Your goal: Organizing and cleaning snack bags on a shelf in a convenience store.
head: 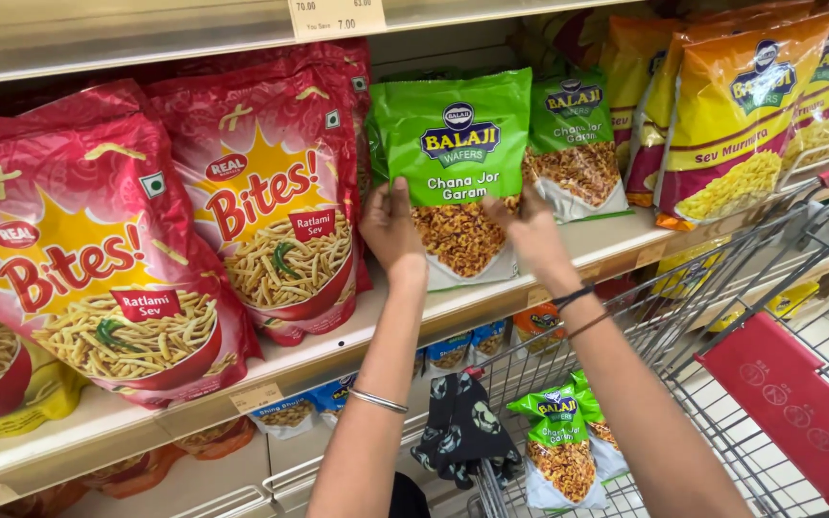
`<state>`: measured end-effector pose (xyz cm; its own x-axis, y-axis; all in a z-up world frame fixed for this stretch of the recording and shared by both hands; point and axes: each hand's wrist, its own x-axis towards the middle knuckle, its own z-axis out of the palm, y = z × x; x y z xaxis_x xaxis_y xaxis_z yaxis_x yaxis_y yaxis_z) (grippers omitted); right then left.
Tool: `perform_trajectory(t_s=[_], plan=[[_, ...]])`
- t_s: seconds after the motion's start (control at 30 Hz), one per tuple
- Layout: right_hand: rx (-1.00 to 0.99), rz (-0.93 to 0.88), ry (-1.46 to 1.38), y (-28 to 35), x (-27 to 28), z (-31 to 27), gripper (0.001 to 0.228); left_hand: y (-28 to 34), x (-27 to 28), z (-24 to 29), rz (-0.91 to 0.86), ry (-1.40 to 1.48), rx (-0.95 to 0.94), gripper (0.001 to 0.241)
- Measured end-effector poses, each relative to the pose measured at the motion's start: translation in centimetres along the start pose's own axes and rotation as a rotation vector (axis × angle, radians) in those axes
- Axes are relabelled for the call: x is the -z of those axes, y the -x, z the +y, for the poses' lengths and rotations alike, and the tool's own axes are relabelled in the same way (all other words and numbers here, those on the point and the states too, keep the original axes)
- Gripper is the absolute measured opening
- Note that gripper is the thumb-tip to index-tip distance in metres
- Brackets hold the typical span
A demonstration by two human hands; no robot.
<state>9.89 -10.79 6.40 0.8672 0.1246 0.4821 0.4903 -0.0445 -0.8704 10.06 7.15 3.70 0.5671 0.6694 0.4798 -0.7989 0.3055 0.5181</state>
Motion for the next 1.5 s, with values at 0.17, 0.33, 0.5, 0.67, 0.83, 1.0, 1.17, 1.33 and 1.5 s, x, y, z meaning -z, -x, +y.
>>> perform_trajectory(t_s=[0.17,0.33,0.5,0.67,0.83,1.0,1.17,1.33,1.5], plan=[[0.201,-0.065,-0.226,-1.2,-2.3,2.4,0.040,3.2,-1.1,5.0,-0.097,-0.845,-0.335,0.045],[0.129,0.016,-0.261,-3.4,-3.9,5.5,0.045,2.8,1.9,4.9,-0.367,-1.608,-0.687,0.088],[0.604,0.085,0.617,-2.0,-2.0,6.6,0.066,3.3,2.5,5.2,-0.660,-1.704,-0.444,0.097],[0.579,-0.345,0.732,2.3,0.5,0.8,0.082,4.0,3.2,5.3,-0.654,-1.699,-0.504,0.093],[0.517,-0.500,0.774,1.7,0.8,2.7,0.086,4.2,3.3,6.5,-0.885,-1.686,-0.444,0.089],[0.603,-0.484,0.793,1.0,0.3,3.4,0.088,4.2,3.3,6.7,-0.839,-1.810,-0.435,0.091],[0.533,-0.482,0.823,2.7,0.7,1.0,0.085,5.9,2.6,8.9,-0.827,-1.763,-0.368,0.100],[0.505,-0.398,0.812,5.3,2.6,0.3,0.076,8.4,1.6,9.8,-0.815,-1.636,-0.398,0.095],[0.516,-0.037,0.556,9.5,7.0,1.3,0.028,12.0,0.1,8.1,-0.830,-1.473,-0.452,0.067]])
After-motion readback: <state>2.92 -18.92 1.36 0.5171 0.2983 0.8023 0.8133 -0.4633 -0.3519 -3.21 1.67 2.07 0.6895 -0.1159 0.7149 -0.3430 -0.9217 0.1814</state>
